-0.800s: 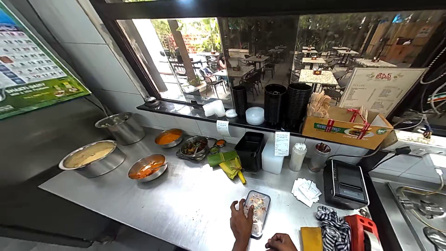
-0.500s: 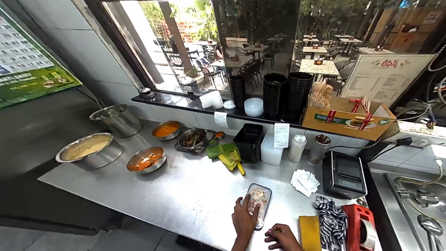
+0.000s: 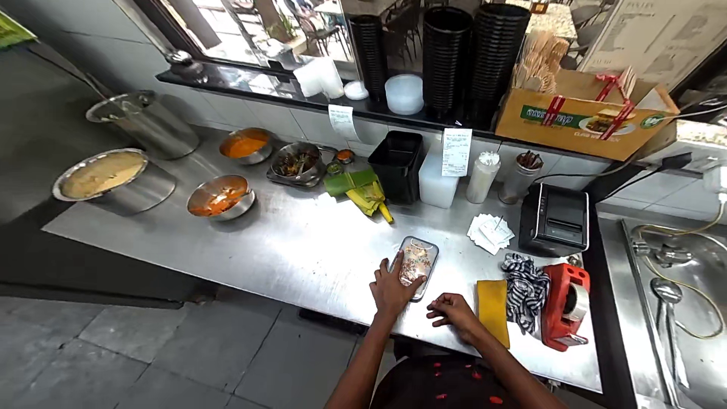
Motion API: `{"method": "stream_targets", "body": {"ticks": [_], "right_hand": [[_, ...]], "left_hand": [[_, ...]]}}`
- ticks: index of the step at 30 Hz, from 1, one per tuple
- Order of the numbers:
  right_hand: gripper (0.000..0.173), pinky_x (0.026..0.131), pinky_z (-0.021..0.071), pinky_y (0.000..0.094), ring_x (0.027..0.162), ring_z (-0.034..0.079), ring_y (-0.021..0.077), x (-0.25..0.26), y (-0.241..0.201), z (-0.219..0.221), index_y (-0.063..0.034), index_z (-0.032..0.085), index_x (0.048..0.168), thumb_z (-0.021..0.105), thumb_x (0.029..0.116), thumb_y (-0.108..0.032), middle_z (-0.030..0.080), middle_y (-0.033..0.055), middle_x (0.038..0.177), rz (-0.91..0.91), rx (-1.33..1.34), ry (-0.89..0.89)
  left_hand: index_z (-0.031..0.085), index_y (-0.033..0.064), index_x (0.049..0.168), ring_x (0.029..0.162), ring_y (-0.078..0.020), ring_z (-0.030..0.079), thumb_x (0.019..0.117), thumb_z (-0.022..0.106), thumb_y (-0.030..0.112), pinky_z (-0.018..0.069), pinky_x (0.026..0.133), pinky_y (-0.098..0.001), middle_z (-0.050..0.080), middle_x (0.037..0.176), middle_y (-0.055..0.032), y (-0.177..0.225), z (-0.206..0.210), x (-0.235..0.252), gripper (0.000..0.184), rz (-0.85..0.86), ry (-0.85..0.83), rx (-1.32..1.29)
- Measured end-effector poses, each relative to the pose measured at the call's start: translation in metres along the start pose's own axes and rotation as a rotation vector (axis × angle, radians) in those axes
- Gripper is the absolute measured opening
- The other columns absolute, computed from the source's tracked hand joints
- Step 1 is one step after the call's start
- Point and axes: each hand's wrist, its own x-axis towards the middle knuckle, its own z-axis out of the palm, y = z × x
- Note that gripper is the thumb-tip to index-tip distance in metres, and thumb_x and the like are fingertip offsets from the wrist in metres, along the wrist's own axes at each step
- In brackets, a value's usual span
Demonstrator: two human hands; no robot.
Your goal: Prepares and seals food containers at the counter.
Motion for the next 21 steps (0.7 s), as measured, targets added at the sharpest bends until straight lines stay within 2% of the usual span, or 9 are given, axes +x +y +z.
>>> {"method": "stream_targets", "body": {"ticks": [3, 8, 11, 13, 17, 21], "right_hand": [[0.015, 0.070, 0.0642, 0.0398, 0.084, 0.076, 0.0272, 0.000, 0.000, 0.000, 0.0034, 0.061, 0.103, 0.063, 0.1018, -0.012, 0.075, 0.0169, 0.103, -0.001, 0.006, 0.002], [0.016, 0.071, 0.0641, 0.0390, 0.085, 0.076, 0.0266, -0.001, -0.001, 0.000, 0.0035, 0.061, 0.102, 0.062, 0.1022, -0.012, 0.075, 0.0167, 0.103, -0.001, 0.001, 0.002], [0.016, 0.071, 0.0641, 0.0395, 0.085, 0.076, 0.0267, -0.002, -0.003, 0.001, 0.0033, 0.061, 0.102, 0.062, 0.1025, -0.013, 0.075, 0.0166, 0.102, 0.005, 0.010, -0.005], [0.017, 0.071, 0.0637, 0.0393, 0.085, 0.076, 0.0262, -0.004, -0.003, 0.001, 0.0032, 0.060, 0.103, 0.062, 0.1027, -0.013, 0.075, 0.0164, 0.102, 0.008, 0.009, -0.011], [0.016, 0.071, 0.0632, 0.0373, 0.083, 0.076, 0.0248, -0.003, -0.003, 0.002, 0.0029, 0.061, 0.104, 0.062, 0.1026, -0.013, 0.075, 0.0160, 0.101, 0.026, 0.005, -0.004], [0.016, 0.068, 0.0627, 0.0359, 0.080, 0.075, 0.0235, -0.002, -0.004, 0.002, 0.0022, 0.059, 0.102, 0.063, 0.1021, -0.013, 0.075, 0.0148, 0.098, 0.045, -0.006, 0.015]], "left_hand": [[0.031, 0.0454, 0.159, 0.125, -0.0429, 0.051, 0.0670, 0.066, 0.089, 0.0459, 0.085, -0.0641, 0.038, 0.159, -0.0156, -0.002, 0.000, 0.002, 0.108, 0.011, -0.010, -0.002], [0.030, 0.0401, 0.161, 0.123, -0.0440, 0.052, 0.0724, 0.067, 0.084, 0.0468, 0.083, -0.0645, 0.039, 0.159, -0.0158, 0.000, 0.000, 0.000, 0.105, 0.023, -0.024, -0.045], [0.022, 0.0386, 0.163, 0.129, -0.0499, 0.046, 0.0751, 0.076, 0.073, 0.0463, 0.087, -0.0696, 0.026, 0.166, -0.0166, 0.001, -0.014, 0.004, 0.109, -0.007, -0.186, -0.122], [0.021, 0.0370, 0.164, 0.131, -0.0532, 0.044, 0.0738, 0.081, 0.068, 0.0461, 0.087, -0.0723, 0.019, 0.168, -0.0183, -0.002, -0.017, 0.008, 0.113, -0.008, -0.251, -0.160], [0.021, 0.0387, 0.164, 0.127, -0.0519, 0.048, 0.0721, 0.082, 0.068, 0.0510, 0.086, -0.0677, 0.023, 0.167, -0.0177, -0.002, -0.013, 0.010, 0.114, -0.003, -0.233, -0.119], [0.021, 0.0363, 0.164, 0.128, -0.0516, 0.048, 0.0752, 0.079, 0.068, 0.0506, 0.085, -0.0672, 0.027, 0.165, -0.0201, 0.002, -0.015, 0.005, 0.111, 0.021, -0.197, -0.081]]}}
